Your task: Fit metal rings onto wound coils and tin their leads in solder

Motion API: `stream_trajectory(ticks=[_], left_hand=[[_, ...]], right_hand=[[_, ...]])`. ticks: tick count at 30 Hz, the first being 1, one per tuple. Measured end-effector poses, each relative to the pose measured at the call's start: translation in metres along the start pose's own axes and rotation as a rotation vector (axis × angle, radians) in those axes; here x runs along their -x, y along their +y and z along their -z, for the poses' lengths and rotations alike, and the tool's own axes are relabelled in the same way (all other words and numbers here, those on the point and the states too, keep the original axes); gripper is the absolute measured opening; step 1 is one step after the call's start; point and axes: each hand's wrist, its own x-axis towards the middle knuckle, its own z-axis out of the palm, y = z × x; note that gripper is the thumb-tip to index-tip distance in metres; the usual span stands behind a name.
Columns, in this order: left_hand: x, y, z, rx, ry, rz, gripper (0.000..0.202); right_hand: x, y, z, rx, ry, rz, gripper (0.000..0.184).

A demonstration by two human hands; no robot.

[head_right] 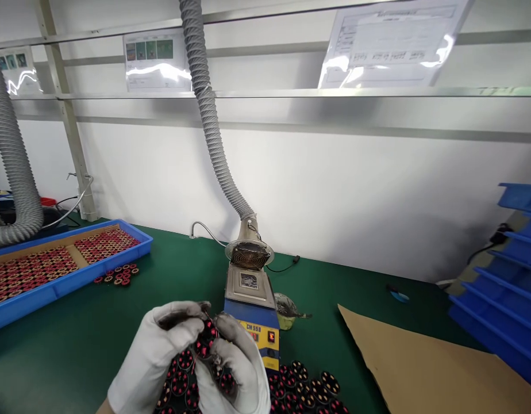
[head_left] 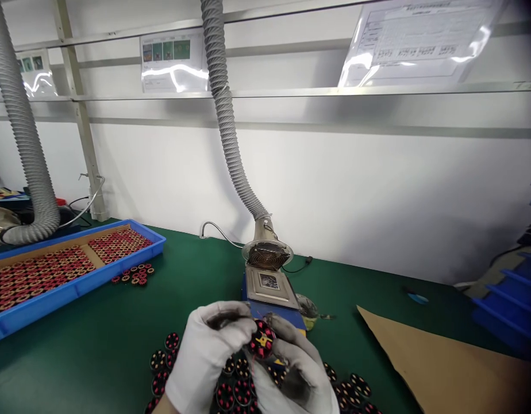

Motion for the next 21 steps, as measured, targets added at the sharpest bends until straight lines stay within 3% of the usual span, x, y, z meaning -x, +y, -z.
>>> stream_trajectory(ticks=[3,5,7,9,13,16,19,21], left_hand=[[0.002,-0.004,0.001,0.062,0.108,-0.147,0.012],[0.003,-0.003,0.003,0.128,0.119,-0.252,0.012],[0.003,0.003,0.004,0.103,0.087,-0.231,0.021],[0.005,0.010,0.002,0.022,0.027,-0.106,0.028],[0.006,0.014,-0.002,-0.061,-0.018,0.019,0.023],[0.002,0.008,0.000,-0.072,0.015,-0.003,0.022],[-0.004,0.003,0.008,0.080,0.099,-0.151,0.020],[-0.005,0.004,0.011,0.117,0.093,-0.193,0.023]], right_hand=[[0.001,-0.003,-0.001,-0.012,-0.031,-0.004,0.036],[0.001,-0.004,-0.002,-0.026,-0.009,-0.005,0.033],[0.000,-0.004,-0.002,-0.042,0.012,-0.007,0.030],[0.000,-0.004,-0.001,-0.055,-0.002,-0.008,0.030],[0.002,-0.003,0.005,-0.057,-0.125,-0.006,0.034],[0.003,-0.003,0.004,-0.052,-0.162,0.010,0.033],[0.004,-0.005,0.000,-0.050,-0.125,0.018,0.029],[0.004,-0.005,-0.003,-0.042,-0.100,0.011,0.028]])
